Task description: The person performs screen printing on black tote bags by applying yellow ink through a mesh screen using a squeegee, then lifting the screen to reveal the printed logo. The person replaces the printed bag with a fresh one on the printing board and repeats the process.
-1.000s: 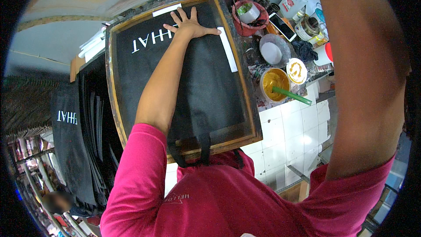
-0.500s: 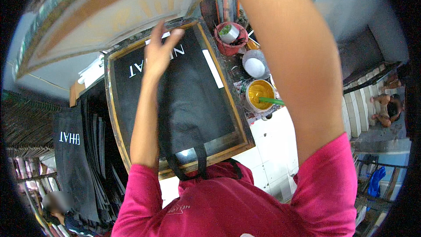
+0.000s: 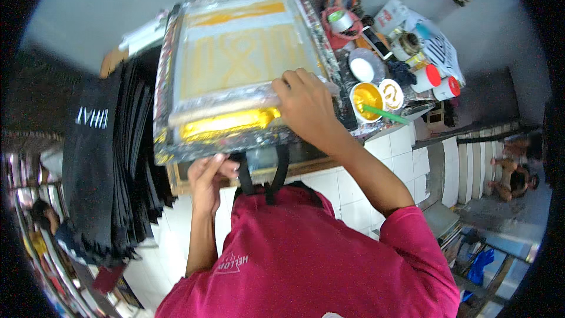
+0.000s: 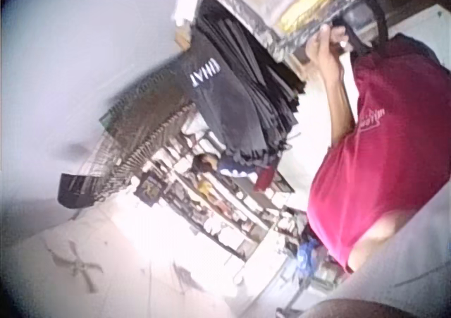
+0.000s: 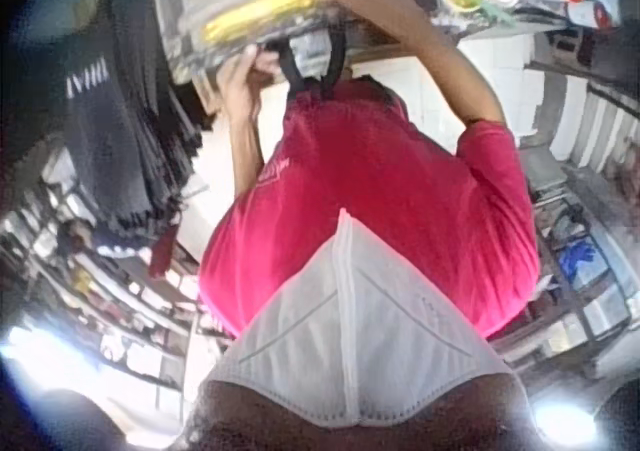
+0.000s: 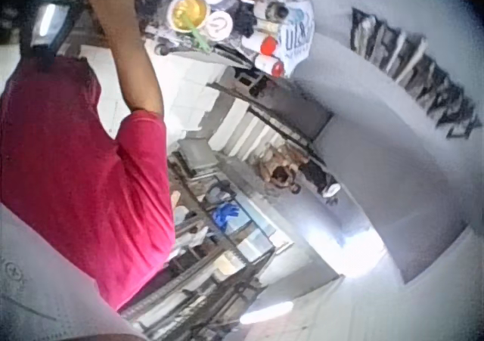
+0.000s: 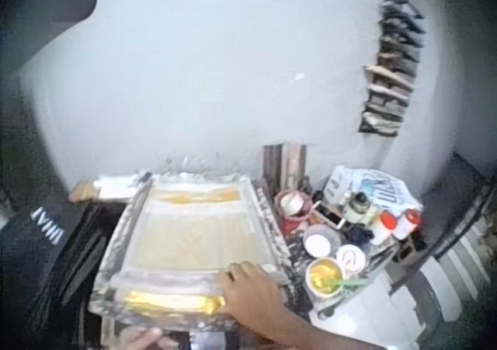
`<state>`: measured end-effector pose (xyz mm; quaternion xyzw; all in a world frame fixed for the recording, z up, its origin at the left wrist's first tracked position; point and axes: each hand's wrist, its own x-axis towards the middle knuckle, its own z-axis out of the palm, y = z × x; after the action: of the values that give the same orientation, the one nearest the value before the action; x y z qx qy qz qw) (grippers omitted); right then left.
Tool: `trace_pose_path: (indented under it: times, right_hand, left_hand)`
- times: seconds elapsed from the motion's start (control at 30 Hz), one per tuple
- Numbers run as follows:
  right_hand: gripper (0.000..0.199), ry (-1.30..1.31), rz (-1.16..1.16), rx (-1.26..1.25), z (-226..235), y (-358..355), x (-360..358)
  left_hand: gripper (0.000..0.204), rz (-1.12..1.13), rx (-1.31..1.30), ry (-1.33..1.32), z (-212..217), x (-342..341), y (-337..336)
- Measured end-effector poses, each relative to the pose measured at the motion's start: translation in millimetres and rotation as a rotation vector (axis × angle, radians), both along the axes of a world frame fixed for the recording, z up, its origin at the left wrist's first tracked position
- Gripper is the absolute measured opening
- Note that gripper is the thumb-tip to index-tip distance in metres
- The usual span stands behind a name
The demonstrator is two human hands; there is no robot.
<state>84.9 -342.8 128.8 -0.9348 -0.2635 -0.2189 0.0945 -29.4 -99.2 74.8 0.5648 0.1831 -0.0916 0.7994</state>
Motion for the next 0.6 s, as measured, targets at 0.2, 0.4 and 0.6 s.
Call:
trace_pose_path:
  times: [0.2,0.4,0.6]
  right_hand:
    - [0.016,0.17,0.063,0.038,-1,20,18]
    - [0.024,0.346,0.083,0.049,32,7,-5]
    - [0.02,0.36,0.113,-0.023,-2,14,-20]
  left_hand:
    - [0.026,-0.114,-0.031,0.123,-16,-3,11]
    - [0.027,-0.161,-0.05,0.186,-19,4,19]
    - [0.033,-0.028,-0.07,0.227,-9,1,2]
